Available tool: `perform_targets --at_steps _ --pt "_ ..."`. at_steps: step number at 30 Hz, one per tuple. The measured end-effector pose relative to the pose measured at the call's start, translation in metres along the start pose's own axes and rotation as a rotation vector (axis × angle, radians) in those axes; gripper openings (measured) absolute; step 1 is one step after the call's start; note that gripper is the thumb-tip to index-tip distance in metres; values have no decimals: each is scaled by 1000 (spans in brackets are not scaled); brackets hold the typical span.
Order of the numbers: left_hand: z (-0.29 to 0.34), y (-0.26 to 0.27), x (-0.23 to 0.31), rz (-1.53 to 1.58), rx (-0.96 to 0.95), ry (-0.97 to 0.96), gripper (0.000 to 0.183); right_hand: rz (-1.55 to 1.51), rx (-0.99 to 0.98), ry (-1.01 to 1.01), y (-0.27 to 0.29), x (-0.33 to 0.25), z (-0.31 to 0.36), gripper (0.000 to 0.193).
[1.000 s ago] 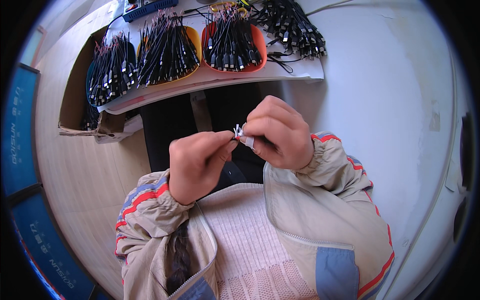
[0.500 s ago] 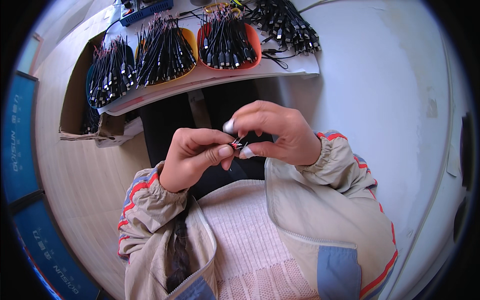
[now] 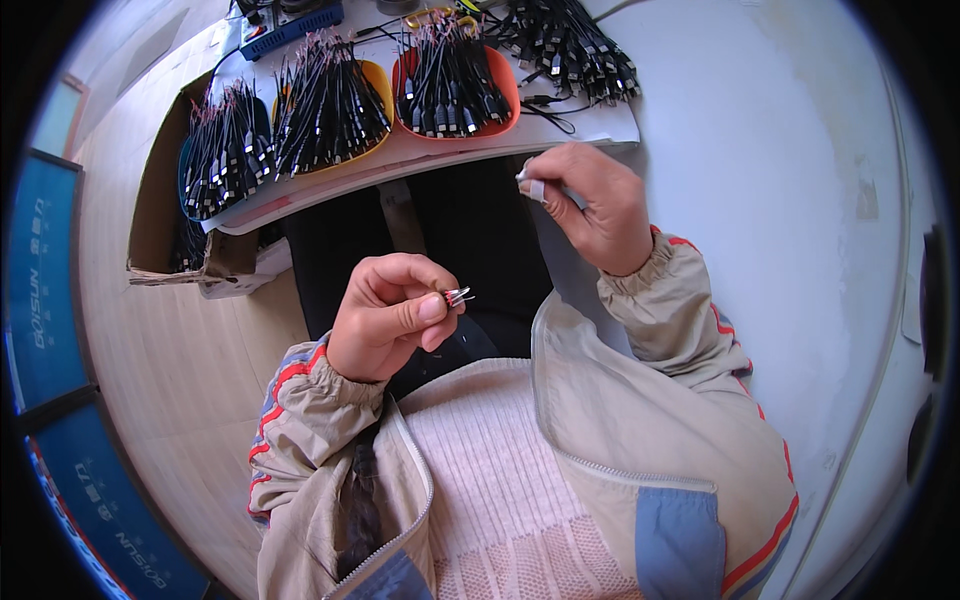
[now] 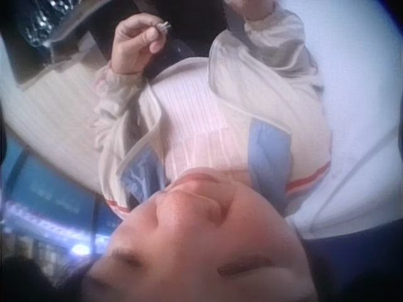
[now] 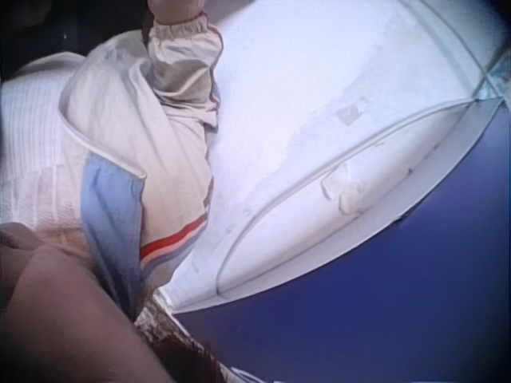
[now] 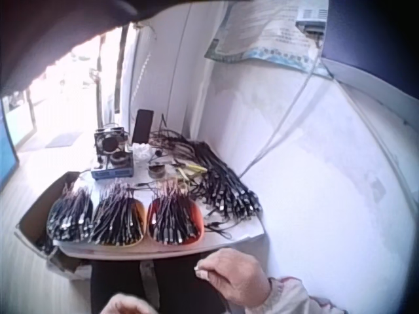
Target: The person repeatedly picks up black cables, attaches small white connectors to their ends, and places the finished cables into a cardboard box. The process is performed one at a time in a repetitive cycle.
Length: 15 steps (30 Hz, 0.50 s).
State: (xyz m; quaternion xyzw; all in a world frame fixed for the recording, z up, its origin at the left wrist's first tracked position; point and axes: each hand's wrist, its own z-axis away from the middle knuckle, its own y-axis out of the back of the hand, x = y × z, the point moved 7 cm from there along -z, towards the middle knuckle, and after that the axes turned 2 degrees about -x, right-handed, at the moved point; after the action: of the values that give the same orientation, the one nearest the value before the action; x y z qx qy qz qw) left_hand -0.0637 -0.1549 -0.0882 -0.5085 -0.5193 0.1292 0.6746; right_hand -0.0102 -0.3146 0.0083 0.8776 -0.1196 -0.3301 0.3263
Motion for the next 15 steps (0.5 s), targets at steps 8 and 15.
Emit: perform_targets --at_steps 8,15 --pt "-6 5 -6 102 30 28 13 -405 -189 -12 -33 -21 19 31" --pt "-7 -5 9 -286 -17 -63 10 -509 -302 -249 -42 -20 23 15"
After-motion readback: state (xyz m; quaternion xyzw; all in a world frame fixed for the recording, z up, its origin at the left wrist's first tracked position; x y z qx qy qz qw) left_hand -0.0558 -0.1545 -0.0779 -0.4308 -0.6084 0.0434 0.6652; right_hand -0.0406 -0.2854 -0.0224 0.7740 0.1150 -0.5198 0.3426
